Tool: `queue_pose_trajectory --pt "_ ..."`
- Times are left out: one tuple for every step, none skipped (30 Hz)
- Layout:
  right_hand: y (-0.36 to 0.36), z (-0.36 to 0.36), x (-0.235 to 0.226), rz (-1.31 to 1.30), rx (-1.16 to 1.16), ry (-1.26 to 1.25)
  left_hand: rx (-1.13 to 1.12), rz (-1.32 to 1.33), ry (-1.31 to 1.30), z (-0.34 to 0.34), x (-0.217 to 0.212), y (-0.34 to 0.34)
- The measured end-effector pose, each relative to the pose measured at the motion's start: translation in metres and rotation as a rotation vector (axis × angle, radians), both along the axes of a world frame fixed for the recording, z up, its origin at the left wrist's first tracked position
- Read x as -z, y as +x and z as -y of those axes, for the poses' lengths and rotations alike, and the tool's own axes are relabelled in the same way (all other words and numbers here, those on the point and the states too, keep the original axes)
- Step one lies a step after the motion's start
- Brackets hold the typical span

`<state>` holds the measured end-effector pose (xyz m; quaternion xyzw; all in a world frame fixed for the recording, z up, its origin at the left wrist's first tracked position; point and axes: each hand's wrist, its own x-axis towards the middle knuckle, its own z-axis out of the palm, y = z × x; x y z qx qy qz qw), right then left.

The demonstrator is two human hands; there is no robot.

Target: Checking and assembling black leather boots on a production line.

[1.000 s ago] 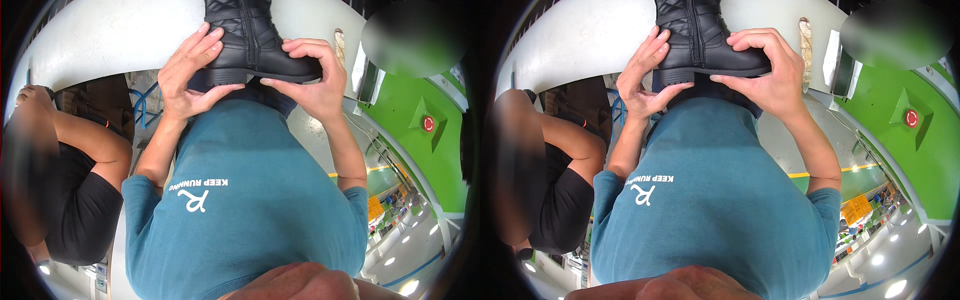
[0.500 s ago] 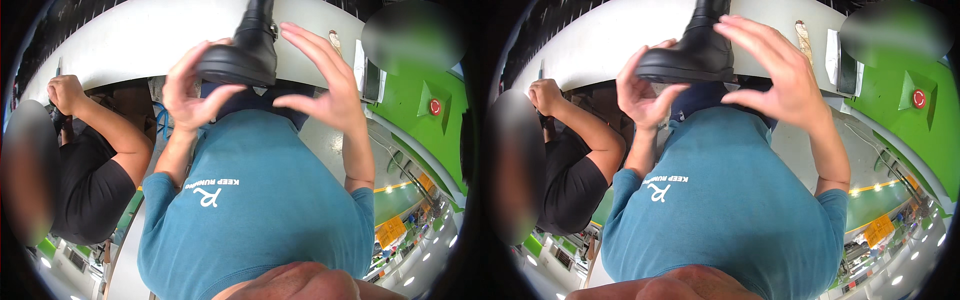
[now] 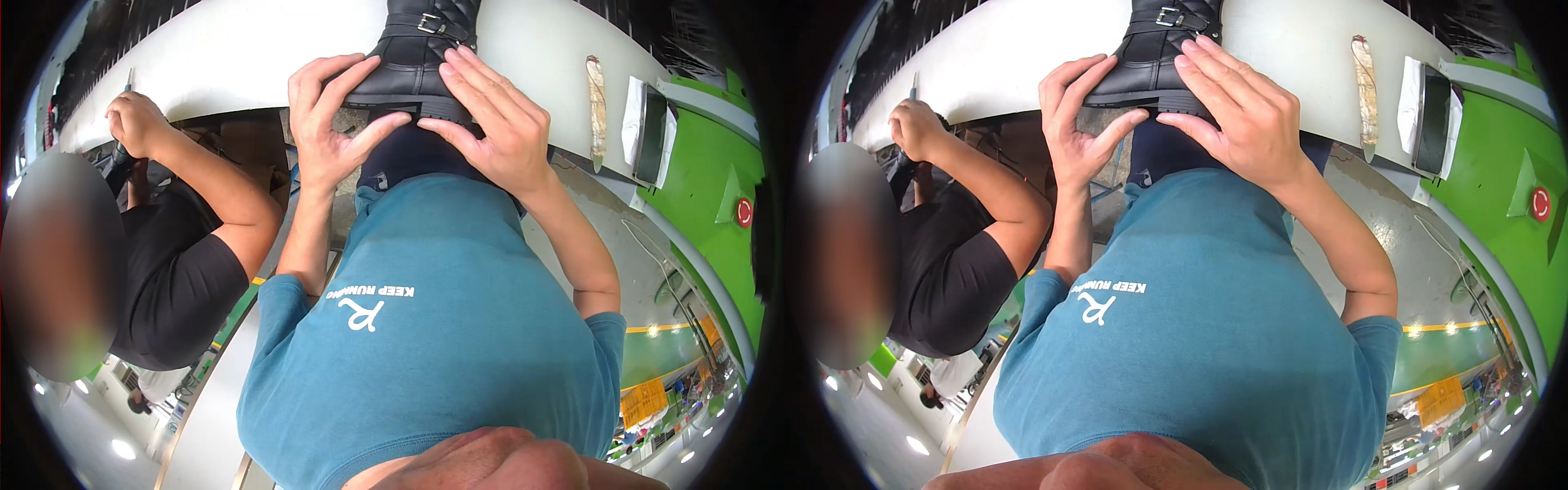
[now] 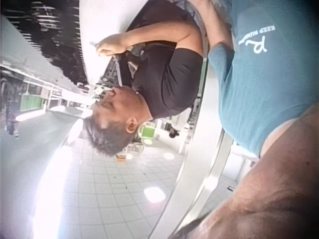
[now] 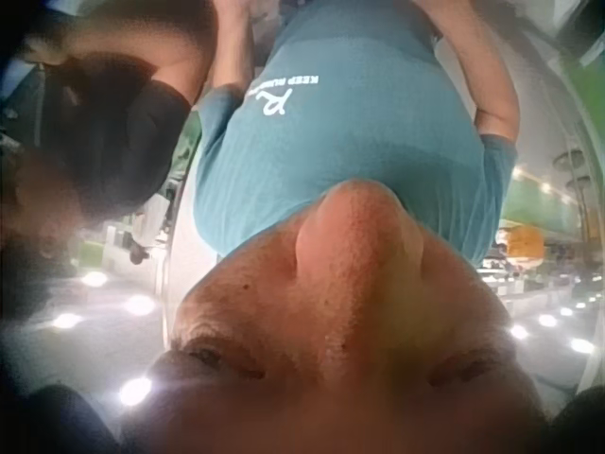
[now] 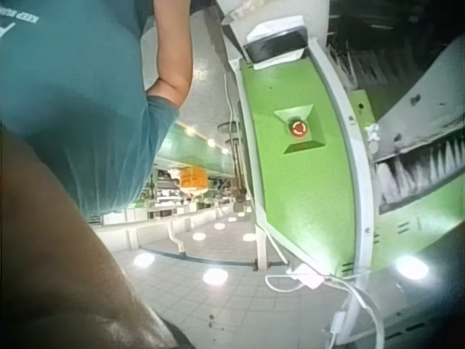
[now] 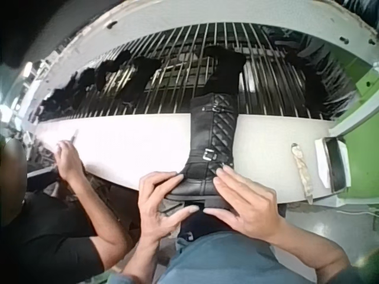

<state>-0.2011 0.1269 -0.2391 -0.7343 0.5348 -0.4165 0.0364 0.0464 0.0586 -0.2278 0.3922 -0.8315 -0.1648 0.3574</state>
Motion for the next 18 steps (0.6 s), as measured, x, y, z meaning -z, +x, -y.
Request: queue_pose_trajectory --pt "0.001 0.0 0.001 0.01 0.011 -0.023 -0.022 -0.023 -0.031 0.0 0.003 -0.002" --pt "0.001 -0.001 0.002 0.009 0.003 -0.012 -0.026 -0.023 -0.03 0.0 0.006 -0.002" --pt "0.001 -0.001 0.003 0.016 0.011 0.001 -0.044 -0.031 -0.014 0.0 0.008 -0.003" --pt "0.001 -0.001 0.004 0.021 0.021 0.022 -0.06 -0.042 -0.001 0.001 0.009 -0.003" --pt "0.001 -0.001 0.005 0.02 0.022 0.008 -0.059 -0.04 -0.006 0.002 0.01 -0.002" --pt "0.001 -0.002 0.005 0.05 0.02 0.023 -0.056 -0.037 -0.007 0.002 0.01 -0.002" --pt "0.0 -0.002 0.004 0.059 0.012 0.072 -0.057 -0.057 0.001 0.001 0.011 -0.001" --pt "0.0 -0.002 0.003 0.075 0.025 0.015 -0.07 -0.066 0.021 0.0 0.012 -0.001" --pt "-0.002 -0.003 0.0 0.169 -0.003 0.077 -0.076 -0.061 0.014 -0.002 0.013 -0.001" --pt "0.0 -0.003 -0.001 0.261 -0.027 0.137 -0.078 -0.065 -0.019 -0.005 0.015 0.0" --pt "-0.001 -0.002 -0.003 0.36 -0.061 0.117 -0.062 -0.096 -0.063 -0.009 0.017 0.001" --pt "0.001 -0.001 -0.003 0.296 -0.086 0.129 -0.089 -0.099 -0.056 -0.012 0.02 0.002" --pt "0.006 0.0 -0.003 0.637 0.03 0.083 -0.094 -0.12 -0.094 -0.017 0.024 0.003" --pt "0.009 0.002 -0.003 0.892 0.073 0.073 -0.077 -0.148 -0.137 -0.02 0.027 0.004" --pt "0.013 0.005 -0.002 1.154 0.12 0.175 -0.056 -0.149 -0.167 -0.023 0.029 0.006" --pt "0.017 0.008 -0.001 1.298 0.142 0.18 -0.033 -0.166 -0.205 -0.024 0.031 0.007" --pt "0.02 0.012 -0.001 1.317 -0.005 0.383 0.005 -0.157 -0.215 -0.023 0.031 0.008" --pt "0.022 0.014 -0.003 1.337 -0.118 0.611 0.002 -0.169 -0.21 -0.022 0.029 0.009"
